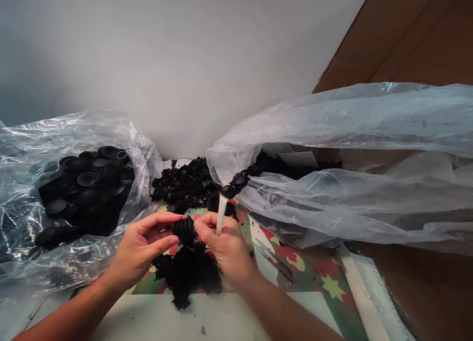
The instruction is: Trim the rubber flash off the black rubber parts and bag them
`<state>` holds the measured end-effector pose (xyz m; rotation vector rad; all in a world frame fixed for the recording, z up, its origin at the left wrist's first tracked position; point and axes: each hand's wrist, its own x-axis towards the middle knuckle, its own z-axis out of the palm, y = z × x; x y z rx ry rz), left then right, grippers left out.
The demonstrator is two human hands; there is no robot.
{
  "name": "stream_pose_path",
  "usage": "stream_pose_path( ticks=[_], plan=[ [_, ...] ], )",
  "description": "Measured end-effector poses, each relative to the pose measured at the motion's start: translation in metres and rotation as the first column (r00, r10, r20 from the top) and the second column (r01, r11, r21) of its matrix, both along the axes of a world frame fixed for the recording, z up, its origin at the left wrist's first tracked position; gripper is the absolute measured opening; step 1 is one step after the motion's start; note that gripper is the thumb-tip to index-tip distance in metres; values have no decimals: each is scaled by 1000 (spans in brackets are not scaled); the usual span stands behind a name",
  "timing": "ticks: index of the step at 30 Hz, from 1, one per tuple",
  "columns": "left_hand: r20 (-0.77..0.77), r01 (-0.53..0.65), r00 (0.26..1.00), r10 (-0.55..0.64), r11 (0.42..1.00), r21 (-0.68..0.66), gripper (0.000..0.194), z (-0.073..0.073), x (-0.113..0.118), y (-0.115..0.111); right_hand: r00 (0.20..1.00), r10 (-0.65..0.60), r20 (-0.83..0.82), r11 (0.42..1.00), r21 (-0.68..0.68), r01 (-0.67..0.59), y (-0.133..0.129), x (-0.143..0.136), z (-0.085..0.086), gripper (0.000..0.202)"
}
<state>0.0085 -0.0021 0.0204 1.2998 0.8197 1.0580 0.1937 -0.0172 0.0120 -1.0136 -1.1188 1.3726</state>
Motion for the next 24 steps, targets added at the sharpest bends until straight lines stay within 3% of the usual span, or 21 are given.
stream_pose_path(
  ticks=[2,4,6,8,9,10,11,13,15,18,21,24],
  plan=[
    [-24,-4,1000,4,1000,-21,29,1,-1,0,989,-54,137,992,122,38,1,0,-3,34],
    [-33,7,999,-10,997,-82,38,1,-1,1,933,-181,310,932,358,62,2,0,-6,24],
    [-25,25,999,-29,989,-148,44,2,-2,1,839,-346,421,781,624,9,3,1,-9,16],
    [-38,19,999,-25,988,-153,39,3,-3,1,767,-450,458,624,775,-96,5,3,-12,16],
    [-59,4,998,-12,991,-131,36,3,-3,1,752,-467,466,581,802,-136,6,4,-13,17],
    [-90,-16,996,8,996,-92,34,3,-4,1,753,-456,474,575,803,-157,7,5,-14,16],
    [-132,-43,991,38,998,-37,36,2,-4,1,770,-421,480,603,782,-157,7,6,-14,16],
    [-240,-94,963,123,987,127,48,0,-6,0,824,-309,475,713,689,-129,8,6,-14,17],
    [-339,-108,914,224,938,328,62,-4,-6,-1,866,-216,451,813,575,-97,7,3,-14,19],
    [-401,-38,862,308,830,556,68,-9,-6,-4,887,-167,430,863,499,-79,3,-4,-12,19],
    [-420,18,848,323,774,633,59,-8,-5,-7,908,-137,397,896,441,-58,-1,-10,-10,19],
    [-396,-47,854,337,808,587,45,-3,-5,-7,943,-82,323,938,345,-37,-2,-10,-8,25]
  ],
)
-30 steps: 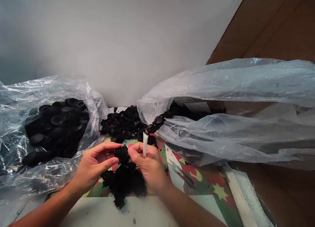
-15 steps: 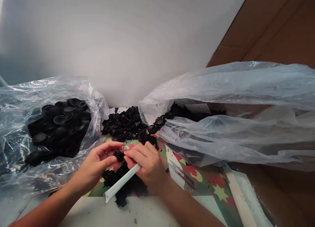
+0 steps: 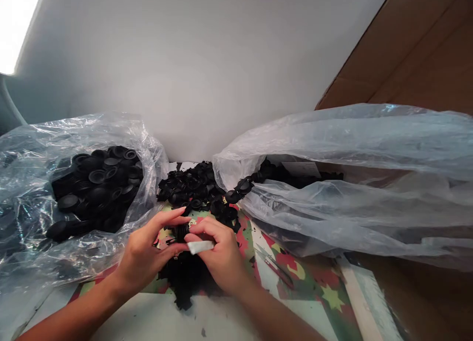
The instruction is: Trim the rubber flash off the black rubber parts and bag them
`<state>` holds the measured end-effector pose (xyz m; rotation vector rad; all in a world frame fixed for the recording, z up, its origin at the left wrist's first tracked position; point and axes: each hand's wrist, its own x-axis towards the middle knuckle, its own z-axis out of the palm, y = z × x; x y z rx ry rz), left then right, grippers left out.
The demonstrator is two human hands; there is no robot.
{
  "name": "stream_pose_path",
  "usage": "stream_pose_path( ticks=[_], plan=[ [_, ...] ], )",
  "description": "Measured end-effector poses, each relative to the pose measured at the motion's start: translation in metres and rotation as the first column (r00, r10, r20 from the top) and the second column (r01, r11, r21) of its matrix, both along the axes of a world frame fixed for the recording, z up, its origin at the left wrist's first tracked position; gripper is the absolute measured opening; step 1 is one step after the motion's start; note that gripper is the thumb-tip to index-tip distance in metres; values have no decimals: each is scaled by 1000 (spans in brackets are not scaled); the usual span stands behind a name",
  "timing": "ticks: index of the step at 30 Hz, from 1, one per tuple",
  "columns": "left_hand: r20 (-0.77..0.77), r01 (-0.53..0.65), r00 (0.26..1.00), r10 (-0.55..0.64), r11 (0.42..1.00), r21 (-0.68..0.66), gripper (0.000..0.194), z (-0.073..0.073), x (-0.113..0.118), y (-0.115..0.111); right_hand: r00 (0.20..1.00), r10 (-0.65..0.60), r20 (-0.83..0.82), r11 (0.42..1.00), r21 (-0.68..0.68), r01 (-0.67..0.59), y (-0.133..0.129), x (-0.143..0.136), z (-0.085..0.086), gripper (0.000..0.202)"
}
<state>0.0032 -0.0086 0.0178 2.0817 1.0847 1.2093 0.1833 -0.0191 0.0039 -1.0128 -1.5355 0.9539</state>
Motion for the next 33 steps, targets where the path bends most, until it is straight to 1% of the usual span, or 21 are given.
stream_pose_path(
  ticks=[2,5,7,9,11,13,16,18,19,21,22,23,24,25,27,28,29,30,31,32,33],
  plan=[
    [84,-12,996,19,996,-88,34,4,0,1,998,16,-63,998,-51,-20,1,2,1,29],
    [268,45,963,30,962,-268,25,7,3,3,990,42,-135,993,-106,-56,3,4,0,34],
    [376,111,925,60,902,-417,28,8,5,4,984,51,-173,988,-136,-75,3,5,0,38],
    [434,160,895,101,836,-525,30,10,7,4,977,57,-208,983,-158,-91,3,4,0,40],
    [461,180,877,132,800,-572,32,11,8,6,968,70,-242,979,-172,-114,3,3,1,40],
    [478,195,867,140,788,-584,32,11,8,7,951,88,-297,968,-198,-151,2,2,1,39],
    [480,208,867,132,780,-591,33,9,8,7,924,84,-372,942,-272,-195,2,1,0,38],
    [453,199,885,107,793,-576,31,7,8,5,934,80,-347,940,-286,-186,2,1,-1,39],
    [420,176,903,86,819,-545,30,6,7,4,948,76,-308,948,-272,-165,3,2,-2,39],
    [296,89,955,37,912,-400,26,10,2,5,974,53,-219,967,-231,-104,4,3,-4,41],
    [209,31,977,31,958,-286,24,14,-3,8,983,27,-179,974,-219,-67,6,5,-5,43],
    [119,-31,992,50,986,-161,23,21,-9,13,989,-6,-147,977,-213,-26,8,7,-6,46],
    [43,-93,995,94,995,-41,22,29,-17,20,992,-41,-123,977,-211,15,10,9,-8,48],
    [-6,-156,988,156,987,50,22,39,-27,28,992,-75,-101,977,-206,53,12,11,-10,51],
    [-15,-313,948,318,939,141,20,61,-49,47,989,-128,-73,976,-187,112,17,16,-14,53],
    [18,-389,921,390,913,121,19,71,-59,56,987,-145,-70,975,-179,130,18,18,-15,53],
    [91,-440,896,434,897,52,19,79,-68,63,985,-156,-73,974,-174,142,20,20,-16,53],
    [194,-413,887,419,908,-73,19,86,-74,69,984,-162,-77,974,-171,147,20,21,-17,52],
    [319,-330,869,379,923,-199,18,91,-78,72,983,-165,-79,974,-169,150,21,22,-18,51],
    [426,-205,843,327,929,-308,19,94,-80,72,983,-166,-78,975,-164,152,21,22,-18,51],
    [513,-66,814,273,921,-385,21,95,-79,70,984,-164,-71,975,-160,151,21,22,-18,51]
  ],
)
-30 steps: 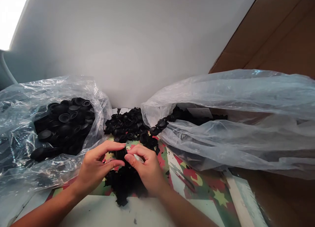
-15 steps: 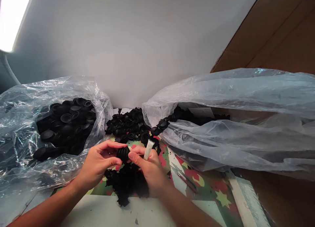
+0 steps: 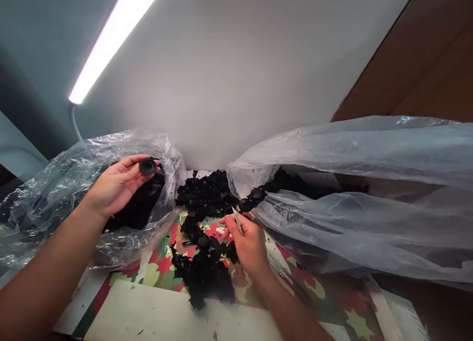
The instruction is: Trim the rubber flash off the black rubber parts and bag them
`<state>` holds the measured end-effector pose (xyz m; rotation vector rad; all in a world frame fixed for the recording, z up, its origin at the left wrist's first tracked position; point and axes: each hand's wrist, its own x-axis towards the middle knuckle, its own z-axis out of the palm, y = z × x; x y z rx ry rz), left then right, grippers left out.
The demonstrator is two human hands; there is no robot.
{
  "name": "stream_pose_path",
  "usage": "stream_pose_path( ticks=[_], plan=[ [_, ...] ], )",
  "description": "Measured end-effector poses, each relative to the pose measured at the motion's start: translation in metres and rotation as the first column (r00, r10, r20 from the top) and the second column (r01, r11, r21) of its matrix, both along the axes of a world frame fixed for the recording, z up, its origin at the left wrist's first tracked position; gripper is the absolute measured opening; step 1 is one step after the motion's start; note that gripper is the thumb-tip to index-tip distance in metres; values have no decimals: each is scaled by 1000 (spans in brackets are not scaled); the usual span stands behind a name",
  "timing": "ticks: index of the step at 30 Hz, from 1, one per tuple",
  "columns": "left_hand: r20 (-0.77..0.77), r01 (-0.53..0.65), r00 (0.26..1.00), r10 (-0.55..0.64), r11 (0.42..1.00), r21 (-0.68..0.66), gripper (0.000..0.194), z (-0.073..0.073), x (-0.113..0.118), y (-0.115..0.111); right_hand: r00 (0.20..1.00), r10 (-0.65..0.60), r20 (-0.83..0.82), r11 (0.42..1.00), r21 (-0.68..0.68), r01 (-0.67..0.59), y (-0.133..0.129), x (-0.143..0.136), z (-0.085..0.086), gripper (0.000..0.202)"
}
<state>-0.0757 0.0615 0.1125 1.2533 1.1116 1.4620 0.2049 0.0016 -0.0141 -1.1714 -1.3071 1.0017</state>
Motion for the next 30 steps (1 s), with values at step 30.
stream_pose_path(
  ticks=[30],
  plan=[
    [-950,66,-82,302,953,297,27,-15,24,15,757,339,558,890,72,-451,-2,2,1,35]
  ],
)
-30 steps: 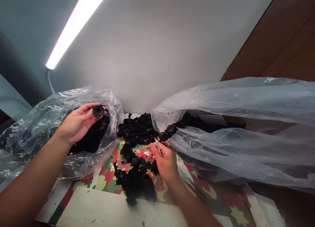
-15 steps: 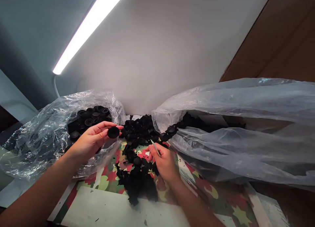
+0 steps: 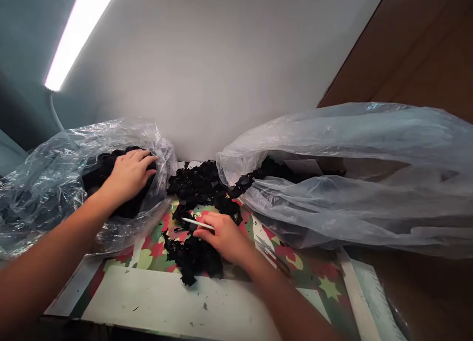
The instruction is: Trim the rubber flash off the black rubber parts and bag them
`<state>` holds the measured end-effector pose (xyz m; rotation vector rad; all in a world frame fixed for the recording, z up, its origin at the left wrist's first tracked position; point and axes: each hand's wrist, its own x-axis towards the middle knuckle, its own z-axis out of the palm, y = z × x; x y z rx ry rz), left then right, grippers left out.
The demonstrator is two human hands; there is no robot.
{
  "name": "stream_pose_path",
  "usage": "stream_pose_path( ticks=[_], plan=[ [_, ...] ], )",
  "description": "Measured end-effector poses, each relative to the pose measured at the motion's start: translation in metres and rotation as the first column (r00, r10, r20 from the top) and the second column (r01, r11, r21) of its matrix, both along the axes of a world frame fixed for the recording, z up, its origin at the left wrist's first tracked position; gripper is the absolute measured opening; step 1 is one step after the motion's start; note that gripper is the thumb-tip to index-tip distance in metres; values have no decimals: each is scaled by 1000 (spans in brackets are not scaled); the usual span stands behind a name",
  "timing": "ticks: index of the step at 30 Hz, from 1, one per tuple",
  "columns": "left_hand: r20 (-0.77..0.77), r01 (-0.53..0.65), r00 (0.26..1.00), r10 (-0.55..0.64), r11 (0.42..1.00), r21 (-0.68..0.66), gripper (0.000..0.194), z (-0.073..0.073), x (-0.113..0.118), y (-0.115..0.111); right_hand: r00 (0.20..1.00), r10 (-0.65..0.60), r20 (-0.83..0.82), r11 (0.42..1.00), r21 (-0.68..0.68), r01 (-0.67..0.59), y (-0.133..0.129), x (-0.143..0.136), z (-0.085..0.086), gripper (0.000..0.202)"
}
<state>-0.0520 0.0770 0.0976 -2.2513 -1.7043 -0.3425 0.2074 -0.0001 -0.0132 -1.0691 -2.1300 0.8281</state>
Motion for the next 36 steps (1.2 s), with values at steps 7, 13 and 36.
stream_pose_path(
  ticks=[7,13,36],
  plan=[
    [267,326,941,-207,758,-564,17,-41,56,-69,990,35,133,999,-11,-34,-5,-7,-4,16],
    [796,590,604,41,648,-481,14,-66,57,-70,993,-108,-55,961,249,118,-3,-5,-1,21],
    [851,614,499,-165,760,-213,52,-59,63,-51,932,-134,337,949,315,22,22,-1,21,17]
  ],
)
